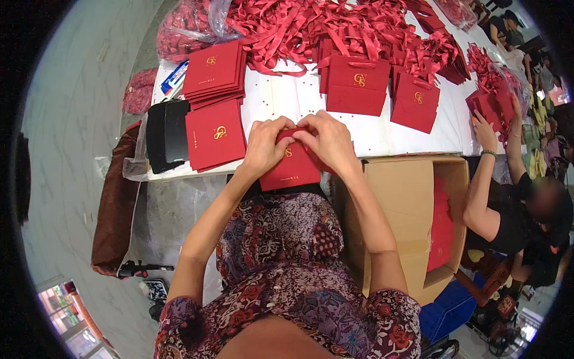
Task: The person attaches ribbon handles to red gift bags by threading the ribbons through the bag holes and securing them by hand.
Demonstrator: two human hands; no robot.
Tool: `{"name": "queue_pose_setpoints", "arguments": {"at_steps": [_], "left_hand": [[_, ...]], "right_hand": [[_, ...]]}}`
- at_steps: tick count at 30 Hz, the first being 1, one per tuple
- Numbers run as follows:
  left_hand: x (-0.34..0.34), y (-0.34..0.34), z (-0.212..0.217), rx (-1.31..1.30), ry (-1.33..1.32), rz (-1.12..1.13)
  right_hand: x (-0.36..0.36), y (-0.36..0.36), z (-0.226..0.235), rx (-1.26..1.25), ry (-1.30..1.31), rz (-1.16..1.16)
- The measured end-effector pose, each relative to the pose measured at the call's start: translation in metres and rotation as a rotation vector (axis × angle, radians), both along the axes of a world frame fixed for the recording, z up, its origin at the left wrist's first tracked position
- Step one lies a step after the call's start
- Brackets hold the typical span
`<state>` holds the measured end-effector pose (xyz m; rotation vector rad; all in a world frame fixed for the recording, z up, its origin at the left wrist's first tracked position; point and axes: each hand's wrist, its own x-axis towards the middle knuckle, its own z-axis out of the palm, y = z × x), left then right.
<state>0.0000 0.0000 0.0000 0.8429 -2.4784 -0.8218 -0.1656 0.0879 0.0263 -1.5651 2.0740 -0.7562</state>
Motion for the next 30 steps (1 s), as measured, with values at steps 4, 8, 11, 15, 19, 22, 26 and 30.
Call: {"name": "queue_pose_setpoints", "arguments": {"at_steps": [4, 8, 11, 15, 19, 22, 26, 30], "left_hand": [[-0.003, 0.003, -0.005, 0.018, 0.164, 0.010], [-0.003, 0.005, -0.006, 0.052, 0.180, -0.002], [0.000, 0.002, -0.004, 0.071, 0.222, 0.007], [-0.003, 0.010, 0.001, 0.008, 0.174, -0.028], [-0.003, 0.014, 0.003, -0.146, 0.167, -0.120], [-0.003, 0.011, 0.001, -0.167, 0.174, -0.137], [-0.003, 0.014, 0.003, -0.070, 0.200, -0.156], [-0.006, 0.015, 0.007, -0.012, 0.111, -0.104]], "right_hand": [[-0.013, 0.001, -0.004, -0.127, -0.048, 0.088], [-0.015, -0.002, -0.008, -0.161, 0.007, 0.152], [-0.012, -0.003, -0.006, -0.160, -0.032, 0.166], [-0.034, -0.012, -0.017, -0.117, 0.050, 0.205], [-0.050, -0.028, -0.028, 0.249, -0.218, 0.300], [-0.053, -0.032, -0.039, 0.215, -0.464, 0.321], [-0.035, -0.041, -0.035, 0.089, -0.394, -0.012], [-0.030, -0.048, -0.036, -0.166, -0.134, -0.265]]}}
